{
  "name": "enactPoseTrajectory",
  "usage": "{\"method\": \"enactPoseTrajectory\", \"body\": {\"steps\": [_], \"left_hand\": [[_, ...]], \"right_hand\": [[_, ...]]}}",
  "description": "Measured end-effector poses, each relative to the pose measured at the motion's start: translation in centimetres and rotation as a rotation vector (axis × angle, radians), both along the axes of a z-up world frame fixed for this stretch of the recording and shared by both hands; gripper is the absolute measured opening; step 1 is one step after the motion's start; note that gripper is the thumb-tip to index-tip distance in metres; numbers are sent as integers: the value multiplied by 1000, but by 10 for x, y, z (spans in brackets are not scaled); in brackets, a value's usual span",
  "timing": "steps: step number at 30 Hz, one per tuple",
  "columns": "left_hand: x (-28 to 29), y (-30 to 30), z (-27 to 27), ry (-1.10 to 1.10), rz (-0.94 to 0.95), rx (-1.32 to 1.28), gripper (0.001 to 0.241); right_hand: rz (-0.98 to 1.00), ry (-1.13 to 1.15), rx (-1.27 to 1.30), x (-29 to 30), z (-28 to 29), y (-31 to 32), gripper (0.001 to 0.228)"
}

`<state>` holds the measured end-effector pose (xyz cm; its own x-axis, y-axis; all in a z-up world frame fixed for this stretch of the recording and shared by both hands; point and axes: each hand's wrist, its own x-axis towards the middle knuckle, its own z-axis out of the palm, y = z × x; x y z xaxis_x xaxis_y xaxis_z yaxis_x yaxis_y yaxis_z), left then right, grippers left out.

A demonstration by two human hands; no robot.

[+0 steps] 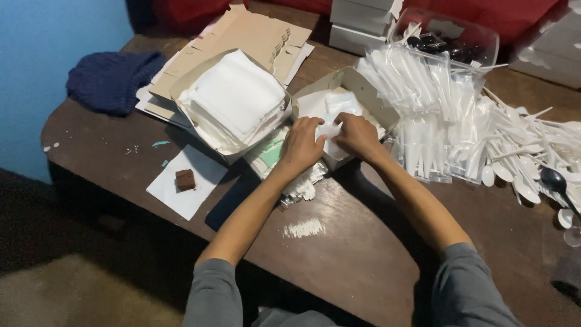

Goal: Wrapping plastic spoons and forks in napkins and placing them into plastic sleeves for individual packaging.

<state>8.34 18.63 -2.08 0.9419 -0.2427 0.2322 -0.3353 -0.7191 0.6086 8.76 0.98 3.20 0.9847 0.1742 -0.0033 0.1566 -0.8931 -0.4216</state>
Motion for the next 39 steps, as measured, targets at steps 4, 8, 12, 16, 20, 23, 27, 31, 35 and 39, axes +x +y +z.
{"method": "enactPoseTrajectory", "body": {"steps": [4,8,12,16,20,23,27,31,35,39], "left_hand": [[-13,1,19,34,12,-23,47],[-40,-2,56,52,48,-76,60],[-50,-10,62,-25,84,-226,74],[-33,-19,47,-330,34,-266,48],[-28,-36,63,-456,-189,-443,20],[-54,-47,105,-295,-393,-612,8],[-76,-76,128,-133,-592,-778,12],[-89,-111,113,-188,-656,-642,14],[-90,-152,81,-126,-805,-549,18],[-90,-166,62,-6,-888,-270,52]], "right_hand": [[-18,-70,40,-16,20,1,20],[72,-216,188,-26,31,-8,17],[170,-487,463,-26,16,-23,13],[213,-632,555,-36,31,-41,11],[230,-807,618,-62,59,-56,12],[209,-859,615,-98,84,-69,18],[205,-919,524,-141,97,-109,14],[33,-894,402,-193,90,-152,16],[-101,-758,371,-226,53,-196,35],[-302,-669,312,-265,24,-220,49]]}}
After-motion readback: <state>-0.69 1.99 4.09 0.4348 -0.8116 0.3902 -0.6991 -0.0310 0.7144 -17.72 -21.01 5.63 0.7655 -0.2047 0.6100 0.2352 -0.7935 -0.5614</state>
